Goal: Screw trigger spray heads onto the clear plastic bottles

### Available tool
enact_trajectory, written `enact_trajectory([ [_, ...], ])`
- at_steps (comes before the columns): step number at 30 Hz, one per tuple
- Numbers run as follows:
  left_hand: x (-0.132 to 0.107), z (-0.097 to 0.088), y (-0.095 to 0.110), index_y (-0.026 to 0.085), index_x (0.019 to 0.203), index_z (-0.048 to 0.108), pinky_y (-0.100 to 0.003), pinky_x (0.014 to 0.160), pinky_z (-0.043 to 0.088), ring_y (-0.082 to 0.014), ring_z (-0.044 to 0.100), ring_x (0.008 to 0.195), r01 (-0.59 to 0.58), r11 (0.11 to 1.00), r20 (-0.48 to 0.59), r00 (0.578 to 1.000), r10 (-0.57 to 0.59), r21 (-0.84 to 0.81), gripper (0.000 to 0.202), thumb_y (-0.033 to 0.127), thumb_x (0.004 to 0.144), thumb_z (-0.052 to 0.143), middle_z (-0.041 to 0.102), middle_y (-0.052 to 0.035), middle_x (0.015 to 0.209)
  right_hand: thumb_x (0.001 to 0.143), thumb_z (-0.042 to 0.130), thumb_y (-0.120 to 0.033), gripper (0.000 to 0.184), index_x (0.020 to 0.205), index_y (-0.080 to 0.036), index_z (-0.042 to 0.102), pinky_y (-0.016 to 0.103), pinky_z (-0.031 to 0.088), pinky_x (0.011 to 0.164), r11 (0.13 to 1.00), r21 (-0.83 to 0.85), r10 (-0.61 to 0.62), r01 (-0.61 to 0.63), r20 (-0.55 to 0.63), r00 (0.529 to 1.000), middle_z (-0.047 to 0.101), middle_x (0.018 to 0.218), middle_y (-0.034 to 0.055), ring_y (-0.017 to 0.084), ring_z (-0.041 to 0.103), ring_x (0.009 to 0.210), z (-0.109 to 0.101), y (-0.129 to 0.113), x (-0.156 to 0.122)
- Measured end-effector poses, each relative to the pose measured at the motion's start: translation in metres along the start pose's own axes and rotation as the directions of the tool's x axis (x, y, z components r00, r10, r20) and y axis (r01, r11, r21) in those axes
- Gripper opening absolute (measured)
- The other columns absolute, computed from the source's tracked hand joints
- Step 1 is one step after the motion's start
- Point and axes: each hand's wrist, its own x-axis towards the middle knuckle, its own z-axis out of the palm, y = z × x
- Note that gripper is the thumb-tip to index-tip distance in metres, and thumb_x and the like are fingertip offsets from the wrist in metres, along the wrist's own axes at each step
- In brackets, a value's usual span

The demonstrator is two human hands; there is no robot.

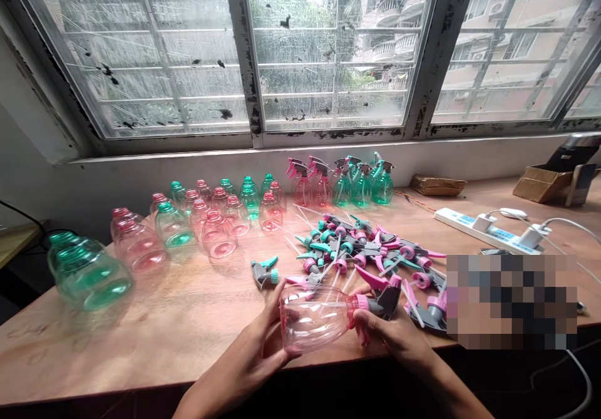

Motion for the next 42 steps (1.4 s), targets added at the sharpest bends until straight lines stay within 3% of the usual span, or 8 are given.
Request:
enact_trajectory([
  [5,-0.002,-0.002,0.004,0.04,0.173,0.004,-0.055,0.134,0.015,-0.0384,0.015,0.167,0.022,1.0,0.026,0.999,-0.022,-0.019,0.116,0.028,0.09,0.084,0.016,-0.0014,0.183,0.084,0.089,-0.051,0.045,0.108,-0.022,0.065,0.028,0.05,0.056,1.0,0.007,0.017,-0.017,-0.005,1.0,0.073,0.062,-0.002,0.016,0.063,0.052,0.0,0.002,-0.001],
  [10,-0.002,-0.007,0.009,0.04,0.173,0.007,-0.056,0.135,0.012,-0.0365,0.014,0.167,0.026,0.999,0.046,0.999,-0.027,0.03,0.097,0.035,0.101,0.071,0.013,0.0002,0.183,0.083,0.09,-0.053,0.048,0.108,-0.022,0.064,0.029,0.051,0.056,0.999,0.018,0.031,-0.031,0.0,1.0,0.074,0.064,-0.0019,0.017,0.064,0.052,0.001,-0.001,-0.002],
  [14,-0.001,-0.007,0.011,0.033,0.174,0.013,-0.055,0.135,0.014,-0.0392,0.017,0.166,0.01,1.0,0.048,0.999,-0.012,0.029,0.094,0.042,0.101,0.071,0.018,-0.0049,0.182,0.084,0.089,-0.056,0.049,0.11,-0.021,0.065,0.032,0.052,0.06,0.999,-0.003,0.046,-0.046,-0.001,0.999,0.074,0.066,-0.0012,0.018,0.065,0.055,0.003,-0.008,-0.004],
  [20,-0.002,-0.006,0.009,0.033,0.174,0.016,-0.055,0.135,0.013,-0.0392,0.018,0.166,0.03,1.0,0.042,0.999,-0.03,0.01,0.093,0.048,0.1,0.071,0.018,-0.0056,0.182,0.083,0.088,-0.059,0.049,0.108,-0.02,0.07,0.033,0.051,0.06,0.999,-0.018,0.051,-0.051,-0.002,0.999,0.071,0.063,-0.0014,0.019,0.064,0.055,0.002,-0.009,-0.004],
  [26,-0.001,-0.006,0.009,0.03,0.174,0.015,-0.056,0.135,0.012,-0.0401,0.016,0.166,0.036,0.999,0.032,0.999,-0.036,0.008,0.093,0.053,0.101,0.068,0.018,-0.0062,0.182,0.086,0.084,-0.062,0.047,0.074,-0.017,0.077,0.032,0.049,0.062,0.986,-0.156,0.063,-0.058,0.024,0.998,0.07,0.062,0.0018,0.018,0.063,0.058,-0.004,-0.003,-0.003],
  [34,-0.003,-0.005,0.006,0.035,0.174,0.01,-0.057,0.134,0.016,-0.0385,0.018,0.166,0.03,0.999,0.032,0.999,-0.03,0.013,0.097,0.038,0.1,0.072,0.015,-0.0035,0.183,0.088,0.084,-0.062,0.044,0.101,-0.021,0.073,0.031,0.051,0.063,0.998,-0.058,0.031,-0.028,0.038,0.999,0.07,0.062,-0.0014,0.018,0.063,0.057,-0.002,-0.006,-0.004],
  [38,-0.002,-0.004,0.009,0.04,0.173,-0.001,-0.055,0.132,0.028,-0.0358,0.037,0.16,0.029,0.998,0.049,0.998,-0.027,-0.058,0.103,0.031,0.101,0.072,0.025,-0.0054,0.181,0.088,0.084,-0.061,0.042,0.096,-0.022,0.071,0.032,0.051,0.061,0.999,-0.049,0.0,0.002,0.04,0.999,0.07,0.062,-0.0017,0.018,0.062,0.054,-0.001,-0.006,-0.002],
  [42,-0.001,-0.003,0.011,0.04,0.173,-0.001,-0.052,0.132,0.028,-0.0334,0.032,0.163,0.013,0.998,0.038,0.999,-0.011,-0.06,0.098,0.029,0.103,0.067,0.033,-0.0058,0.178,0.089,0.083,-0.061,0.042,0.094,-0.021,0.071,0.031,0.049,0.06,0.998,-0.054,0.021,-0.018,0.047,0.999,0.069,0.061,-0.002,0.017,0.061,0.054,-0.001,-0.007,-0.002],
])
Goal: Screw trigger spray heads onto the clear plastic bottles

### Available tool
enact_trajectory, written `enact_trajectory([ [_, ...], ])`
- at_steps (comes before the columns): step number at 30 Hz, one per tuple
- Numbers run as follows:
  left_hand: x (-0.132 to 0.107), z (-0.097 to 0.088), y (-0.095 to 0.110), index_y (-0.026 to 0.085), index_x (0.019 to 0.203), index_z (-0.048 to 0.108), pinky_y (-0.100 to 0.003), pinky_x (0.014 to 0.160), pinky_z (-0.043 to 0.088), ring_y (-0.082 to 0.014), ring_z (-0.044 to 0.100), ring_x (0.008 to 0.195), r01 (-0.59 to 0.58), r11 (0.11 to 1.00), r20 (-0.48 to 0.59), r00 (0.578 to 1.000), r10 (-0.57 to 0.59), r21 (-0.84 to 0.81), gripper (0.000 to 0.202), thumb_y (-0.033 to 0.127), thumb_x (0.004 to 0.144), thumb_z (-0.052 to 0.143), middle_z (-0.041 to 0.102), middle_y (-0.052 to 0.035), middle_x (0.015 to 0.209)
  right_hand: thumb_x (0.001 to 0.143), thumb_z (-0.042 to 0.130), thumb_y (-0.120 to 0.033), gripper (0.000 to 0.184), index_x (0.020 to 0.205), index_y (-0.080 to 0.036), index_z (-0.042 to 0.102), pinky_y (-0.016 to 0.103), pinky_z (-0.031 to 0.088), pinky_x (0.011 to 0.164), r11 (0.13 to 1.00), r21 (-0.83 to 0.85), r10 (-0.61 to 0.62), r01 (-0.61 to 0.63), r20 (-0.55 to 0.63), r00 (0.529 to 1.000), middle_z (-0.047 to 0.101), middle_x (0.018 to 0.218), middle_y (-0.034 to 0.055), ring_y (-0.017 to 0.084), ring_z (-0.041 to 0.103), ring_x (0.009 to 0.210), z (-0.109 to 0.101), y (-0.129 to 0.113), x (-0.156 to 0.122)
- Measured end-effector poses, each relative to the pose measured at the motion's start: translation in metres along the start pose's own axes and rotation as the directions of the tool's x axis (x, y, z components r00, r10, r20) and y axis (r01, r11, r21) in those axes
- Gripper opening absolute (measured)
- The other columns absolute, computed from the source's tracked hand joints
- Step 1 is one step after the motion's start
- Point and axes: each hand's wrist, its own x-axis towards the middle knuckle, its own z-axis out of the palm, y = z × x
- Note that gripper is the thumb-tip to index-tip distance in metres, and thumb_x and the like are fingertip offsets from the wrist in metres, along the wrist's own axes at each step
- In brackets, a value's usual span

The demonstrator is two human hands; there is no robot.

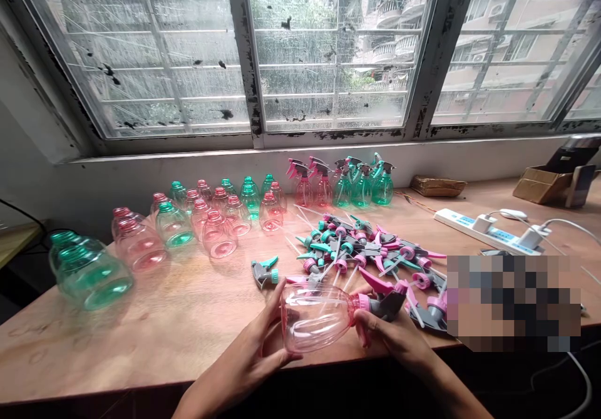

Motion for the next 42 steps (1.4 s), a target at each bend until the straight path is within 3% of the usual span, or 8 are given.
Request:
enact_trajectory([
  [3,0.0,0.001,-0.002,0.039,0.173,-0.002,-0.053,0.134,0.024,-0.0334,0.022,0.166,-0.015,1.0,0.001,1.0,0.015,0.016,0.098,0.029,0.104,0.067,0.033,-0.0052,0.178,0.088,0.083,-0.062,0.044,0.093,-0.02,0.071,0.032,0.049,0.06,1.0,-0.009,0.008,-0.008,-0.007,1.0,0.07,0.06,-0.0016,0.017,0.061,0.053,0.001,-0.001,0.0],
  [8,0.0,0.002,-0.006,0.037,0.174,-0.001,-0.056,0.134,0.016,-0.0367,0.013,0.167,-0.05,0.991,-0.028,0.998,0.054,0.12,0.098,0.028,0.104,0.067,0.017,-0.0048,0.183,0.087,0.083,-0.062,0.045,0.091,-0.019,0.07,0.032,0.049,0.058,1.0,-0.01,0.013,-0.013,-0.023,1.0,0.068,0.058,-0.0018,0.018,0.061,0.052,0.002,-0.002,0.0],
  [12,0.001,0.002,-0.003,0.038,0.173,-0.003,-0.056,0.134,0.019,-0.0372,0.014,0.167,-0.042,0.99,-0.026,0.999,0.046,0.135,0.098,0.028,0.104,0.067,0.013,-0.0033,0.183,0.087,0.084,-0.06,0.043,0.094,-0.02,0.068,0.03,0.048,0.058,1.0,0.018,0.005,-0.005,-0.016,1.0,0.069,0.06,-0.0029,0.017,0.061,0.05,0.003,-0.003,0.0],
  [17,0.0,0.001,-0.004,0.038,0.174,0.008,-0.056,0.134,0.019,-0.0372,0.022,0.166,-0.072,0.986,-0.025,0.997,0.076,0.152,0.091,0.026,0.105,0.066,0.02,-0.0031,0.182,0.088,0.083,-0.06,0.044,0.099,-0.021,0.066,0.032,0.049,0.056,0.999,0.046,0.0,0.0,-0.006,1.0,0.07,0.06,-0.0034,0.018,0.063,0.047,0.004,-0.007,-0.002],
  [22,0.0,0.001,-0.011,0.036,0.174,0.004,-0.052,0.135,0.019,-0.0335,0.018,0.167,-0.053,0.989,-0.027,0.998,0.058,0.137,0.089,0.027,0.107,0.062,0.019,-0.0032,0.182,0.086,0.085,-0.06,0.046,0.104,-0.023,0.064,0.03,0.049,0.052,0.997,0.07,0.013,-0.011,-0.026,1.0,0.074,0.066,-0.0015,0.018,0.064,0.047,0.004,-0.005,-0.002],
  [29,0.004,0.001,-0.003,0.039,0.173,0.002,-0.055,0.135,0.01,-0.039,0.01,0.167,-0.061,0.995,-0.001,0.998,0.062,0.075,0.126,0.029,0.085,0.092,0.013,-0.0035,0.183,0.087,0.086,-0.056,0.044,0.106,-0.023,0.063,0.029,0.05,0.053,0.995,0.102,0.011,-0.009,-0.014,1.0,0.074,0.066,-0.0022,0.017,0.064,0.048,0.003,-0.003,-0.001],
  [35,0.0,-0.001,0.0,0.035,0.174,0.005,-0.057,0.134,0.018,-0.0389,0.018,0.166,-0.009,0.998,-0.002,1.0,0.009,0.06,0.103,0.031,0.099,0.075,0.015,-0.0065,0.183,0.089,0.085,-0.054,0.042,0.105,-0.023,0.062,0.028,0.051,0.054,0.996,0.09,0.002,0.0,-0.018,1.0,0.076,0.066,-0.0008,0.016,0.064,0.049,0.002,-0.003,-0.001],
  [42,-0.001,0.0,-0.009,0.038,0.173,0.004,-0.056,0.134,0.019,-0.0375,0.02,0.166,-0.028,0.991,-0.022,0.999,0.031,0.129,0.099,0.026,0.101,0.071,0.016,-0.0059,0.183,0.087,0.086,-0.055,0.043,0.103,-0.023,0.061,0.028,0.051,0.054,0.992,0.129,0.014,-0.012,-0.013,1.0,0.077,0.067,-0.0005,0.017,0.066,0.05,0.002,-0.003,-0.001],
])
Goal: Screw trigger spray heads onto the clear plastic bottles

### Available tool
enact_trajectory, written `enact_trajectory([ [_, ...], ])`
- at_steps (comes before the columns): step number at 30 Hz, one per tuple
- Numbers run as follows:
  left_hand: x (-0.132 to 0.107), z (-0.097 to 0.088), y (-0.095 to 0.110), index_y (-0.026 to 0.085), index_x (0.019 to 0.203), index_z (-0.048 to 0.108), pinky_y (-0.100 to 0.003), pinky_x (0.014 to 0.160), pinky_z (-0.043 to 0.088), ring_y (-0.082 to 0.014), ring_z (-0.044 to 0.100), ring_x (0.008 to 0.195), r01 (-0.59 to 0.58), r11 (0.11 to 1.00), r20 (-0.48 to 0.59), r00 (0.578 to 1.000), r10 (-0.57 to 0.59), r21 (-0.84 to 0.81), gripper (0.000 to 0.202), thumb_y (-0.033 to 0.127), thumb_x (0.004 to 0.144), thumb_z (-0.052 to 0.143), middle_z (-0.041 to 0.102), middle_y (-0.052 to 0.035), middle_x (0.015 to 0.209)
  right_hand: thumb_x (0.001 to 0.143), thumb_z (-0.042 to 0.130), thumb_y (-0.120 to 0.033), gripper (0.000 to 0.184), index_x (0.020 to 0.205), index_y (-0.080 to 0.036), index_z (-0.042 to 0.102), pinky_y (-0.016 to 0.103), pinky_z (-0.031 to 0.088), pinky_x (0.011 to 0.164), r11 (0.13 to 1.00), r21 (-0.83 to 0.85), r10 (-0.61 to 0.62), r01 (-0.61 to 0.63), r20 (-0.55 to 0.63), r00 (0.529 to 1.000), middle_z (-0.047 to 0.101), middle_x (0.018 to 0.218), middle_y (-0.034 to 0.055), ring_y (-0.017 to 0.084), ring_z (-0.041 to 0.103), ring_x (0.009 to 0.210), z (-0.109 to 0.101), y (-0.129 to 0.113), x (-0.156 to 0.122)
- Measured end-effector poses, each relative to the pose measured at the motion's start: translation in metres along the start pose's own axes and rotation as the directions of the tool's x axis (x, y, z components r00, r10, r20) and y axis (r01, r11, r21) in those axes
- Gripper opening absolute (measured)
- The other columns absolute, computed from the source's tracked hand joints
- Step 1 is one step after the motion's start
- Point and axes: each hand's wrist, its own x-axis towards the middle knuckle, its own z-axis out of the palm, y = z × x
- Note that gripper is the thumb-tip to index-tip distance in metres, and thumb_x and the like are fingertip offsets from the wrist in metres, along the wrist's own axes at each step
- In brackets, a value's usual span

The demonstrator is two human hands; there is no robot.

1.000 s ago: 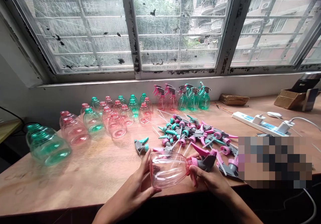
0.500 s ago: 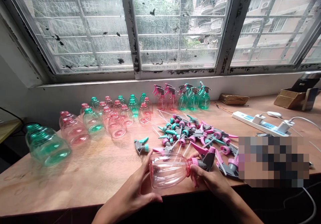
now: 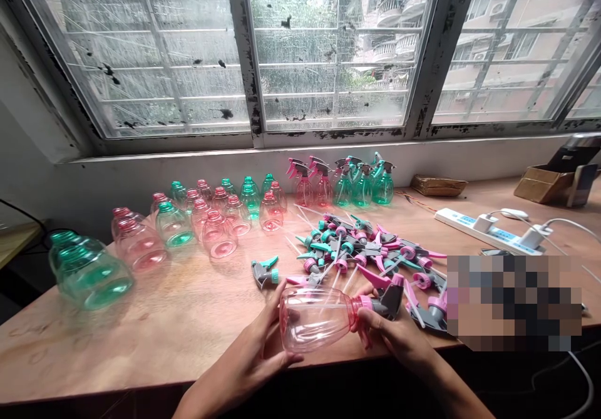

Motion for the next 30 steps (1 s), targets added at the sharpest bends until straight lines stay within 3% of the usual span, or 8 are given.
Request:
enact_trajectory([
  [6,0.001,0.0008,-0.0041,0.042,0.172,0.001,-0.061,0.132,0.017,-0.0369,0.02,0.166,-0.017,1.0,-0.005,1.0,0.017,0.013,0.097,0.026,0.102,0.066,0.018,-0.0031,0.182,0.087,0.088,-0.055,0.046,0.104,-0.023,0.059,0.028,0.052,0.057,1.0,0.001,0.0,0.0,-0.008,1.0,0.08,0.068,-0.0001,0.015,0.066,0.051,0.0002,0.0004,-0.0014],
  [30,0.0009,0.0004,-0.001,0.042,0.173,0.002,-0.061,0.132,0.014,-0.0367,0.017,0.166,-0.013,0.999,0.001,1.0,0.013,0.049,0.1,0.025,0.1,0.067,0.011,-0.0022,0.183,0.089,0.085,-0.056,0.043,0.1,-0.023,0.06,0.027,0.052,0.059,1.0,-0.027,0.0,0.0,0.014,1.0,0.08,0.068,0.0004,0.015,0.067,0.053,-0.0037,0.0046,-0.0005],
])
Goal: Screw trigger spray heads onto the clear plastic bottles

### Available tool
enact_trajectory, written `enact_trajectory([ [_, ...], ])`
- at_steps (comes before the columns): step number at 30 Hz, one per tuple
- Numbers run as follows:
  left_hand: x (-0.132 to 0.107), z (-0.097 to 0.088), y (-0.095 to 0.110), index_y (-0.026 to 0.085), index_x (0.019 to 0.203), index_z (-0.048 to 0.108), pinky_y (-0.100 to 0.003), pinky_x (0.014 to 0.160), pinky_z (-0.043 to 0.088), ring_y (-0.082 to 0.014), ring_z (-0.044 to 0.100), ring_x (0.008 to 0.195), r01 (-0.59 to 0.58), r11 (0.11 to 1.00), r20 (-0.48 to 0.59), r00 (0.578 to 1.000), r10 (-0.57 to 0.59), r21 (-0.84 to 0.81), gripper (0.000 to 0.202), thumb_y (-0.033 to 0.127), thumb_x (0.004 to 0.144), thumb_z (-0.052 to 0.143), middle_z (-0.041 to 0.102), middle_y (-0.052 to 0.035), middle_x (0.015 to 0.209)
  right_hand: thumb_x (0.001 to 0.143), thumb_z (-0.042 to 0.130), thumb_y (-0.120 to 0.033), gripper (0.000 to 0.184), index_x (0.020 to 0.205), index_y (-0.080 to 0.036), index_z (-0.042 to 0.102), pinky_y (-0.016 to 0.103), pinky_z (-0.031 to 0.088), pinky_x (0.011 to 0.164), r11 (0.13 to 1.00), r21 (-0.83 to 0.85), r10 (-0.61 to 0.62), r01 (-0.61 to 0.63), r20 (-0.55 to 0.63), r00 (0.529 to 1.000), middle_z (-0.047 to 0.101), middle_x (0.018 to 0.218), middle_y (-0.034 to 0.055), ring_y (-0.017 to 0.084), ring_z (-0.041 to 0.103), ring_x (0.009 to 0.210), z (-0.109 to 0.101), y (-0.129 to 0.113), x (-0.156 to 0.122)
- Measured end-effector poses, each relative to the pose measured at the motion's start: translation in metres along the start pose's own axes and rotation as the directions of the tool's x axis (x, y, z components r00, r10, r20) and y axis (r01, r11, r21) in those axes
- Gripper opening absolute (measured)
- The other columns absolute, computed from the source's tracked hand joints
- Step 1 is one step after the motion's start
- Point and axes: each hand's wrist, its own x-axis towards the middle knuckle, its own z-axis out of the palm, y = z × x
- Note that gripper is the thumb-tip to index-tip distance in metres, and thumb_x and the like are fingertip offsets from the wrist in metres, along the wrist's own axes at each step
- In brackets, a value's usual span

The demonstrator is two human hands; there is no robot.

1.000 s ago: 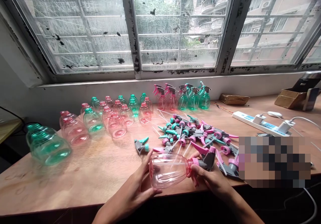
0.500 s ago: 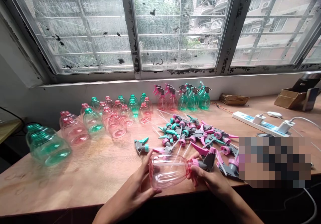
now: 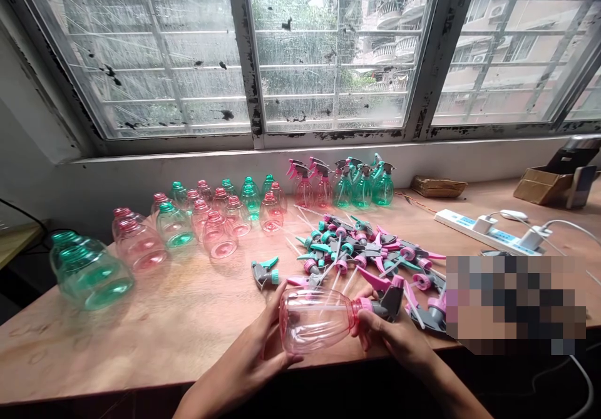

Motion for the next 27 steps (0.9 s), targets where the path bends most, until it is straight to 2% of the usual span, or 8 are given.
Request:
enact_trajectory([
  [13,0.0001,0.0011,-0.0027,0.04,0.173,0.001,-0.059,0.132,0.018,-0.0374,0.02,0.166,0.005,1.0,-0.008,1.0,-0.005,-0.019,0.1,0.025,0.1,0.068,0.015,-0.0038,0.183,0.088,0.085,-0.057,0.045,0.101,-0.023,0.06,0.028,0.054,0.056,1.0,0.008,0.013,-0.013,-0.001,1.0,0.08,0.069,0.0012,0.015,0.066,0.052,0.0017,-0.002,-0.0005],
  [17,0.0004,0.0019,-0.002,0.039,0.173,0.001,-0.058,0.133,0.017,-0.0375,0.017,0.166,0.004,1.0,-0.015,1.0,-0.005,-0.025,0.101,0.024,0.099,0.069,0.011,-0.0036,0.183,0.088,0.085,-0.057,0.045,0.102,-0.023,0.059,0.029,0.055,0.055,1.0,0.008,0.015,-0.015,-0.005,1.0,0.08,0.069,0.0013,0.016,0.066,0.052,0.0018,-0.0019,-0.0008],
  [24,-0.0003,0.0018,-0.0024,0.041,0.173,0.004,-0.061,0.132,0.016,-0.0371,0.022,0.165,0.004,0.999,-0.014,1.0,-0.004,-0.035,0.098,0.022,0.1,0.068,0.018,-0.0026,0.182,0.086,0.087,-0.056,0.046,0.103,-0.023,0.06,0.031,0.054,0.058,1.0,0.002,0.024,-0.024,-0.021,0.999,0.08,0.069,0.0016,0.018,0.068,0.053,0.0028,-0.0032,-0.0016],
  [27,0.0001,0.0013,-0.0032,0.04,0.173,0.005,-0.06,0.133,0.017,-0.0376,0.02,0.166,-0.011,1.0,-0.014,1.0,0.01,-0.026,0.098,0.023,0.101,0.069,0.015,-0.0038,0.183,0.085,0.089,-0.056,0.048,0.104,-0.023,0.06,0.032,0.054,0.057,0.999,0.014,0.041,-0.041,-0.025,0.999,0.08,0.07,0.0016,0.018,0.068,0.053,0.0028,-0.003,-0.0015],
])
